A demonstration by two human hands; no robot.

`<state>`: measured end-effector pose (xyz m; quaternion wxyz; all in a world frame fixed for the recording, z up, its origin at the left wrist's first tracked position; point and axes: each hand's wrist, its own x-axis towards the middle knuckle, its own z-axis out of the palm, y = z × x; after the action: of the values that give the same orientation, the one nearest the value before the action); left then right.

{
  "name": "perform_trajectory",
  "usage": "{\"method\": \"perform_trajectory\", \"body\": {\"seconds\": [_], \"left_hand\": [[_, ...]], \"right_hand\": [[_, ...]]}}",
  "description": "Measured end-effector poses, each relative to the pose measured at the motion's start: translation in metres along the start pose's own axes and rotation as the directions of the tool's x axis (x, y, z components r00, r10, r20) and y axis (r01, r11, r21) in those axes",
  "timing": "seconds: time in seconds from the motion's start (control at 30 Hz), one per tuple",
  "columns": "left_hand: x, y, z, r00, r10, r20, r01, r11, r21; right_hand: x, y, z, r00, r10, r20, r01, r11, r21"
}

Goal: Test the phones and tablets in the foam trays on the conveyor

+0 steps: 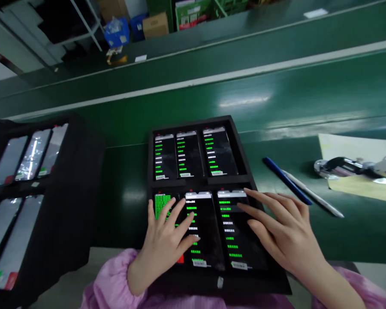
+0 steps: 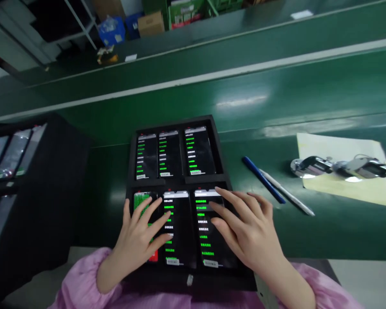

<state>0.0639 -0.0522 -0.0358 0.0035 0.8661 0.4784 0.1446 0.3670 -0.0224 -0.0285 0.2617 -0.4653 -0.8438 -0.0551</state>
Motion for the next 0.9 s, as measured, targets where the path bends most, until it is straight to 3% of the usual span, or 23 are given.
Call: {"method": "perform_trajectory", "body": {"seconds": [0.1,0.23,0.33,0.4,0.5,0.67,0.8,0.9], "left_hand": [[0.007,-0.025,-0.008,0.999,-0.046,-0.015,0.046,0.999,0.002],[0.044,-0.091,-0.021,0.963,-0.234,-0.134,0.232,0.972,-0.026],[0.077,-0.136,-0.018,0.945,-0.305,-0.12,0.289,0.948,-0.13],[0.092,-0.154,-0.009,0.948,-0.3,-0.102,0.283,0.947,-0.153],[0.1,-0.163,0.004,0.952,-0.291,-0.097,0.279,0.953,-0.12],[0.107,-0.159,0.015,0.949,-0.304,-0.083,0.3,0.952,-0.062],[0.108,-0.154,0.011,0.949,-0.313,-0.049,0.311,0.949,-0.046],[0.091,-0.149,-0.001,0.948,-0.314,-0.043,0.307,0.944,-0.121]], "right_hand": [[0.03,0.021,0.009,0.999,0.029,0.029,-0.027,0.997,-0.075],[0.077,0.058,0.04,0.981,0.15,0.12,-0.129,0.978,-0.162],[0.105,0.075,0.061,0.973,0.174,0.151,-0.147,0.974,-0.173],[0.119,0.077,0.069,0.977,0.158,0.142,-0.131,0.975,-0.181],[0.137,0.068,0.078,0.986,0.089,0.138,-0.066,0.984,-0.163],[0.165,0.047,0.093,0.988,-0.047,0.145,0.061,0.994,-0.095],[0.167,0.045,0.084,0.994,-0.018,0.105,0.029,0.994,-0.101],[0.143,0.04,0.067,0.994,0.06,0.087,-0.042,0.98,-0.196]]}}
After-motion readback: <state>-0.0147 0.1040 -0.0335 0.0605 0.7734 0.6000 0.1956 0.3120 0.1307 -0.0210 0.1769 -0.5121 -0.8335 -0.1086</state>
